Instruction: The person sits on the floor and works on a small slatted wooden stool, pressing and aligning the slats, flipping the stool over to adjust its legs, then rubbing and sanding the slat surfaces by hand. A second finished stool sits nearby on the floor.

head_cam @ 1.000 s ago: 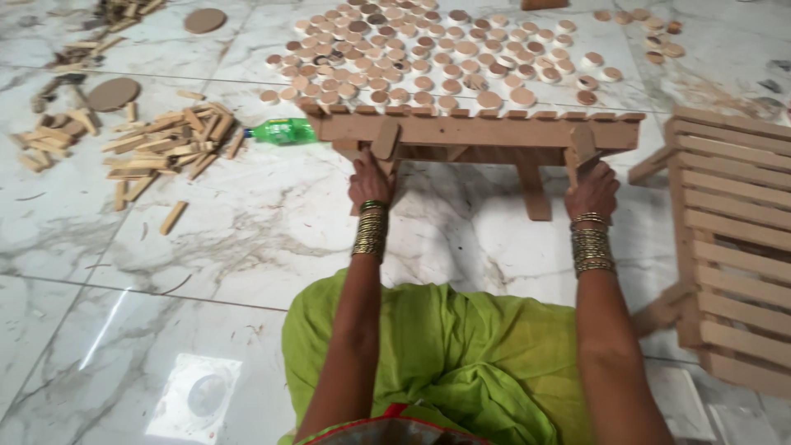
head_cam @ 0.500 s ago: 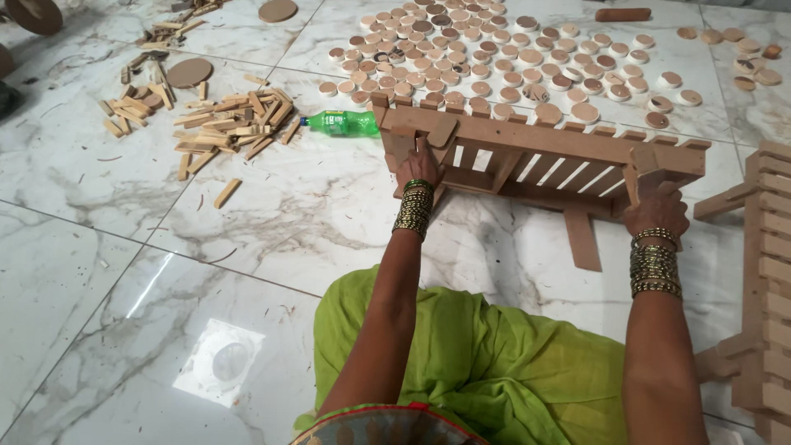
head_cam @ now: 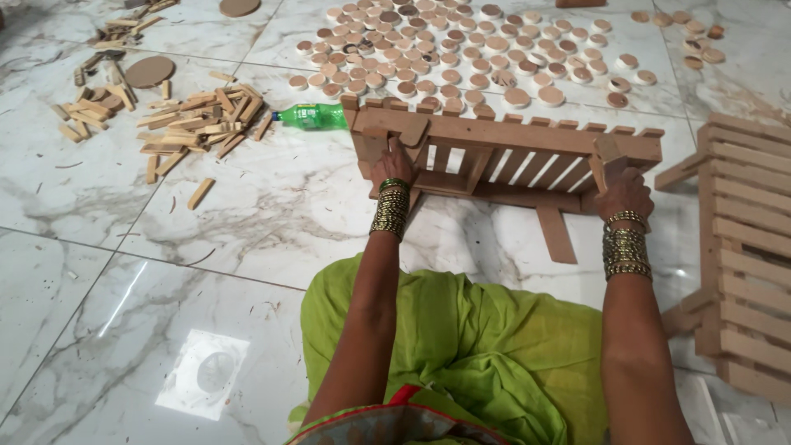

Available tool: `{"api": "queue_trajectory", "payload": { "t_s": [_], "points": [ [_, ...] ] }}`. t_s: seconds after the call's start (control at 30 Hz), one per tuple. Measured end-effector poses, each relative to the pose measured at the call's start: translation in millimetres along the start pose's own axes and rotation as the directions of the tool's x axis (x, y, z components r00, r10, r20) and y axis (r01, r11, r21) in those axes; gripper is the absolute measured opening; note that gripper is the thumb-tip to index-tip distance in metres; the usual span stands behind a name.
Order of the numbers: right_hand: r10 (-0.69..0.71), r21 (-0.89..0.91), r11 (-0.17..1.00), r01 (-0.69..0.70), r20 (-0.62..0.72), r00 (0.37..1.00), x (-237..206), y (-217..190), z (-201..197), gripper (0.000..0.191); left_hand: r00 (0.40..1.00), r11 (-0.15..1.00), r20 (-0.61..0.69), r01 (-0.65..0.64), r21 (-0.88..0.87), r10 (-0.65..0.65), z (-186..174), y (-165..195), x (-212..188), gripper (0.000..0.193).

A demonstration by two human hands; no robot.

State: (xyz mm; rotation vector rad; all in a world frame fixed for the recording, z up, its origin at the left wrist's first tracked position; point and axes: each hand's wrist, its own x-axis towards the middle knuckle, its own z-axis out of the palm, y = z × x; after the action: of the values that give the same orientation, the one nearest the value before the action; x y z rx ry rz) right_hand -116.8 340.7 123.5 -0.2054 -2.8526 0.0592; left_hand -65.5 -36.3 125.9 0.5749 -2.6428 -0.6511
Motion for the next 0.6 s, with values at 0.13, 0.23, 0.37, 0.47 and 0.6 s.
{"api": "queue_trajectory", "payload": {
  "t_s": [0.13,0.23,0.37,0.47,0.6],
  "points": [
    [-0.006,-0.006,1.000,0.006,0.043,0.999,-10,3,-10,0.097,0.999,0.999,0.032,0.044,0.019,-0.044,-2,1,-10,0.069],
    [-0.029,0.016,0.999,0.028,0.066,0.997,-18,9,-15,0.095,0.994,0.996,0.085,0.072,0.050,-0.076,-2,0,-21,0.068],
    [-0.044,-0.021,0.999,0.045,0.047,0.998,-37,22,-11,0.087,0.987,0.997,0.146,0.067,0.048,-0.073,-5,-10,-38,0.074],
    [-0.061,0.012,0.998,0.060,0.085,0.994,-54,34,-13,0.087,0.974,0.994,0.217,0.047,0.102,-0.068,-9,-20,-55,0.068],
    [-0.025,-0.009,1.000,0.029,0.256,0.966,-57,42,-28,0.101,0.944,0.992,0.325,0.021,0.121,-0.060,-18,-21,-55,0.075]
  ]
}}
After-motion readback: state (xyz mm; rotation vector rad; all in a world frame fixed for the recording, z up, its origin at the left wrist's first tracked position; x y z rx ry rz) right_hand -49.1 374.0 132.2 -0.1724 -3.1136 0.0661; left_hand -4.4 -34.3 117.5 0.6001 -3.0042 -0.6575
